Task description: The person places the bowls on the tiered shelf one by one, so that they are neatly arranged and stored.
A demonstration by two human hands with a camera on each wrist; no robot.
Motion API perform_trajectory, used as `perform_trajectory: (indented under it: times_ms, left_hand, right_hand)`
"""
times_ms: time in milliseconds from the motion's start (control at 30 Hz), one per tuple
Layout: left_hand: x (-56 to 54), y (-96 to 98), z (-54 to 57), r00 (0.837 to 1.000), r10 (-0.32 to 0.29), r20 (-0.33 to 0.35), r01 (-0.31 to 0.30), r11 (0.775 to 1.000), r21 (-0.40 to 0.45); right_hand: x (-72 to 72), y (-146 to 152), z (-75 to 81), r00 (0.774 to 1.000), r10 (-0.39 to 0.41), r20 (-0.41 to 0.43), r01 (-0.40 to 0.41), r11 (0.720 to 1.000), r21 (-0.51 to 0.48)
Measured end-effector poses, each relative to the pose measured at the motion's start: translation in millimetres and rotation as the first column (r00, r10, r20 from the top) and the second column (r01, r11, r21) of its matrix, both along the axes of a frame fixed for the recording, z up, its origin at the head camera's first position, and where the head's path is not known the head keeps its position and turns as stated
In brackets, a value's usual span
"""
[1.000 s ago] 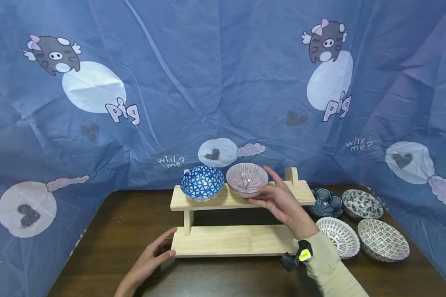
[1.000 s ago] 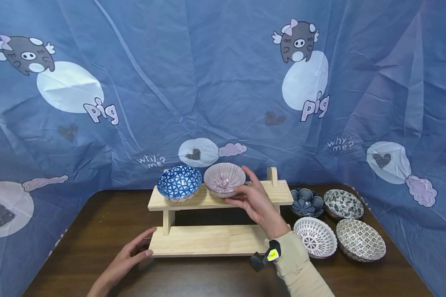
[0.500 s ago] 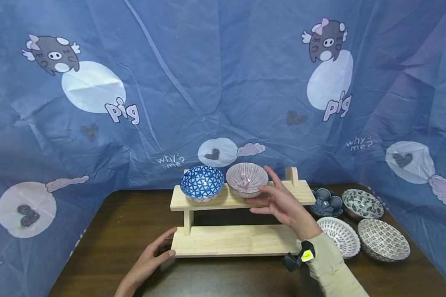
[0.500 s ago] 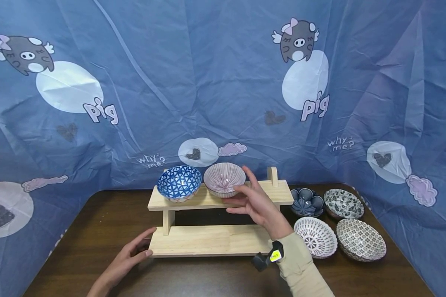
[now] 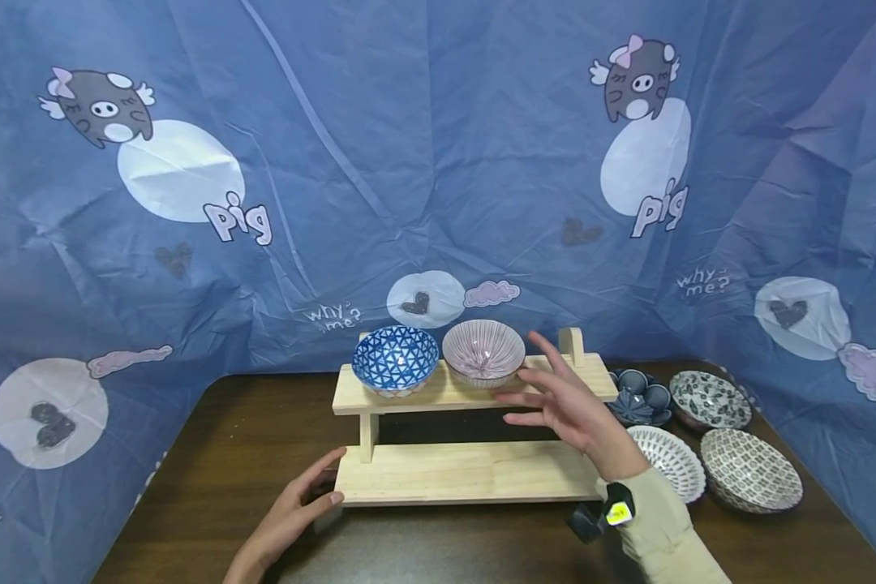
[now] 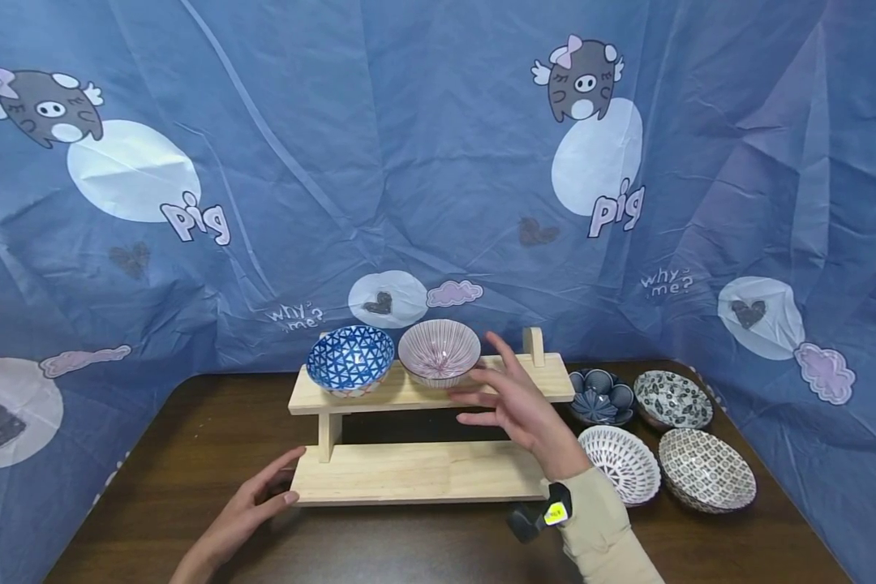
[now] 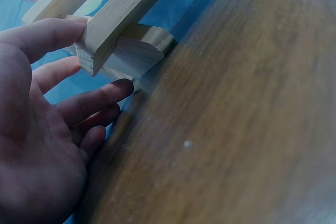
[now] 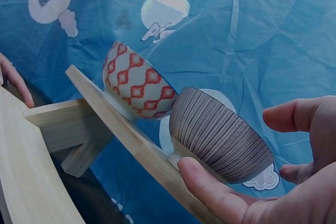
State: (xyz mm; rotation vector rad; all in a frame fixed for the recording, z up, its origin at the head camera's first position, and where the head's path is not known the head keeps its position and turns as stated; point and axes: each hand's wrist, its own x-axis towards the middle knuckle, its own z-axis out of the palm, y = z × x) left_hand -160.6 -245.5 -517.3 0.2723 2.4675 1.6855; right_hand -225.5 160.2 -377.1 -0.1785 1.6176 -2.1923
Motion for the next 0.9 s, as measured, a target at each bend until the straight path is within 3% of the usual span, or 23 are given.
perform_trajectory:
  times_ms: [367,667,900]
  left_hand:
    - [-0.4,-0.7,-0.6,1.000,0.004,0.005,-0.004,1.000,-0.005]
    - [1.1,-2.0,-2.9,0.998,-0.041,-0.051,0.042,0.999,0.022]
    - [1.6,-2.4,-2.7,0.999,-0.039,-0.038,0.040,0.999,0.029]
  right_hand:
    - [12.0,13.9,1.4,1.000,-0.019,0.008,0.019,1.000,-0.008]
    - [23.8,30.5,-4.9,0.998,-0.062,-0.001,0.062,0.998,-0.007]
    - [34.0,45.3,-10.2,0.998,-0.057,-0.024,0.056,0.998,-0.036]
